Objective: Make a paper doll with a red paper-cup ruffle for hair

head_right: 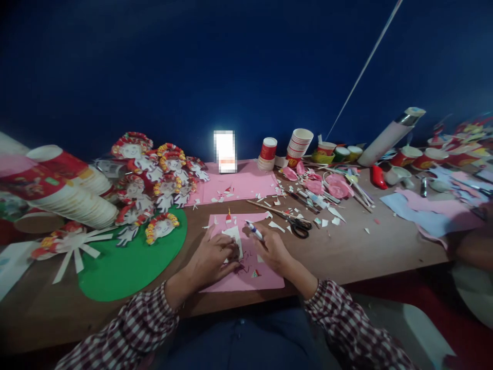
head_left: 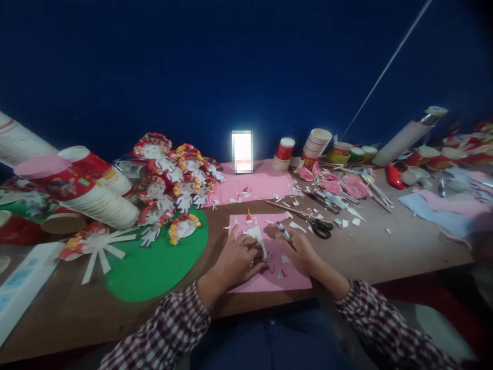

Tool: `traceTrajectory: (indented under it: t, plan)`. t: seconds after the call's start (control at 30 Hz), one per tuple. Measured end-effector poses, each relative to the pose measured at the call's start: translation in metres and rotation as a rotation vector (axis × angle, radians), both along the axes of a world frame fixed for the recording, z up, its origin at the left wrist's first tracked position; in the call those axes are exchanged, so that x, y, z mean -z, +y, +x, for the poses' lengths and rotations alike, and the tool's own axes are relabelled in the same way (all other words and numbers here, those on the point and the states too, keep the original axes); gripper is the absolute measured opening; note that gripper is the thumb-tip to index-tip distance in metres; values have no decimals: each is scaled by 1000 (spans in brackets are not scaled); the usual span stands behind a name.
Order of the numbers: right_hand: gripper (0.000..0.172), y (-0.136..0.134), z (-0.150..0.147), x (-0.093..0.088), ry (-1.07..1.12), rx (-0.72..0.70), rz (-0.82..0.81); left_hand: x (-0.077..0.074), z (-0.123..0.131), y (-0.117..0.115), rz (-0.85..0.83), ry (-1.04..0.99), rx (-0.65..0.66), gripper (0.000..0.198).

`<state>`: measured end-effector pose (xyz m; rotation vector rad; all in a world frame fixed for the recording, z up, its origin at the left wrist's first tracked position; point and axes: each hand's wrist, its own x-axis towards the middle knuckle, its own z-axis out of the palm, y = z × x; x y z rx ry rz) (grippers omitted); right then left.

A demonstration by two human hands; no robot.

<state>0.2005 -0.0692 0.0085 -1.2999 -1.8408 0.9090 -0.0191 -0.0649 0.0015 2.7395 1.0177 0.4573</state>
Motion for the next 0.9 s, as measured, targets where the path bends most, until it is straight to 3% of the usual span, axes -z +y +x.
traceTrajectory:
  t: [0.3,0.47,0.6,0.77,0.9]
  plan:
    - [49,3,6,1,193,32,-213,-3,0,0,-17,0,-7,25]
    - [40,5,4,6,314,75,-158,-3,0,-1,-18,13,-11,28]
    - [29,10,2,-1,339,56,-75,-3,1,-1,-19,34,-18,28]
    - [36,8,0,-15,404,10,-212,0,-1,0,-2,44,-15,31]
    - [42,12,-8,-10,520,15,-230,3,-1,-1,5,32,-24,32]
